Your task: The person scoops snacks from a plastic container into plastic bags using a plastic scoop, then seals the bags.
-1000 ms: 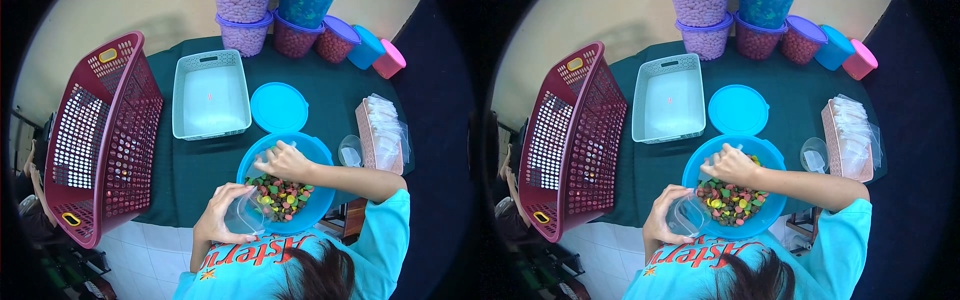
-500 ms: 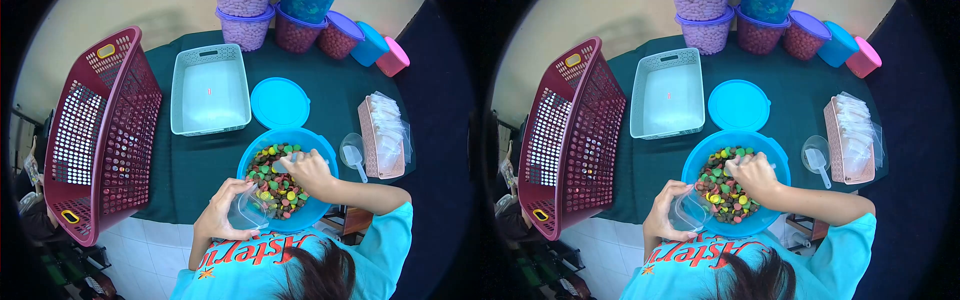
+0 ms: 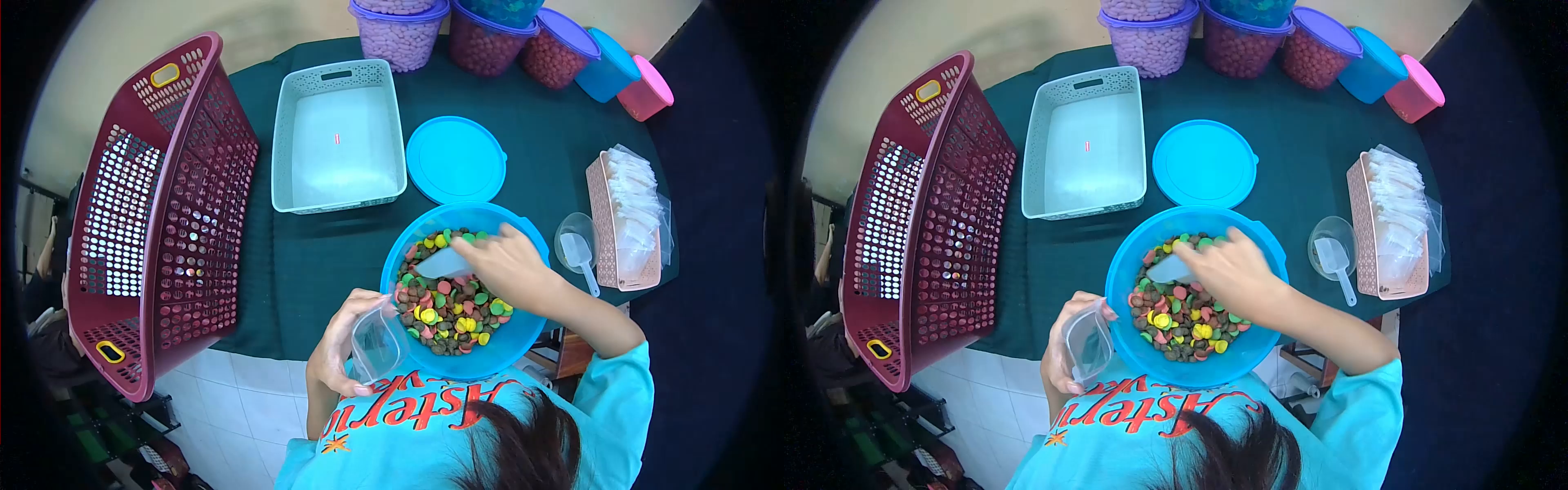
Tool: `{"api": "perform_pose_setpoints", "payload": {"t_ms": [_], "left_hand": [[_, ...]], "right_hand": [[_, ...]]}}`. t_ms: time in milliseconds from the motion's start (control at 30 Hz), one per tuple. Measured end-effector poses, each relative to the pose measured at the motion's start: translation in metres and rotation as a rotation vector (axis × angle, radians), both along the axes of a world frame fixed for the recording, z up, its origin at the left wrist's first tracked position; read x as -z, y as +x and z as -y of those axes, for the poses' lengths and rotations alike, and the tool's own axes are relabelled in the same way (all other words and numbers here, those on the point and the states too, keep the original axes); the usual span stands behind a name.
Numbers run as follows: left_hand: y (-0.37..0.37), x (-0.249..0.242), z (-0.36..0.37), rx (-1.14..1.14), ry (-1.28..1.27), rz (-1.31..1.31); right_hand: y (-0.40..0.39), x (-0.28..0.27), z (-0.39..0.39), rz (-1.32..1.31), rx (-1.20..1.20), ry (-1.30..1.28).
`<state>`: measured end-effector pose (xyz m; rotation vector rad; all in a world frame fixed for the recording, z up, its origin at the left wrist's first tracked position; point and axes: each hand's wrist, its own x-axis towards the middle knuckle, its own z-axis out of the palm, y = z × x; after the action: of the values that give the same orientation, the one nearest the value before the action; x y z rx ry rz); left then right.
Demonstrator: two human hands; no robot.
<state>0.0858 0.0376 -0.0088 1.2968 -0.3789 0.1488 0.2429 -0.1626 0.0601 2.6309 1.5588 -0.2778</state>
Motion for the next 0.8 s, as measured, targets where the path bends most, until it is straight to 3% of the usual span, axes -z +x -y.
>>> {"api": "perform_pose_setpoints", "payload": {"t_ms": [200, 433, 567, 633, 733, 800], "left_hand": [[-0.001, 0.001, 0.000, 0.011, -0.113, -0.021], [0.001, 0.004, 0.003, -0.006, -0.183, -0.011], [-0.001, 0.003, 0.002, -0.014, -0.181, -0.039], [0.000, 0.003, 0.002, -0.008, -0.179, -0.029], [0.002, 0.003, 0.003, -0.006, -0.194, -0.011], [0.003, 0.004, 0.002, 0.001, -0.177, 0.005]], "right_hand": [[0.005, 0.038, -0.038, 0.046, -0.467, 0.287], [-0.021, 0.036, -0.015, -0.057, -0.704, 0.243], [-0.016, 0.010, 0.003, 0.055, -0.697, 0.164], [-0.010, -0.009, 0.002, 0.216, -0.703, -0.058], [0.010, -0.016, -0.004, 0.310, -0.616, 0.024], [0.013, -0.011, -0.018, 0.377, -0.568, 0.293]]}}
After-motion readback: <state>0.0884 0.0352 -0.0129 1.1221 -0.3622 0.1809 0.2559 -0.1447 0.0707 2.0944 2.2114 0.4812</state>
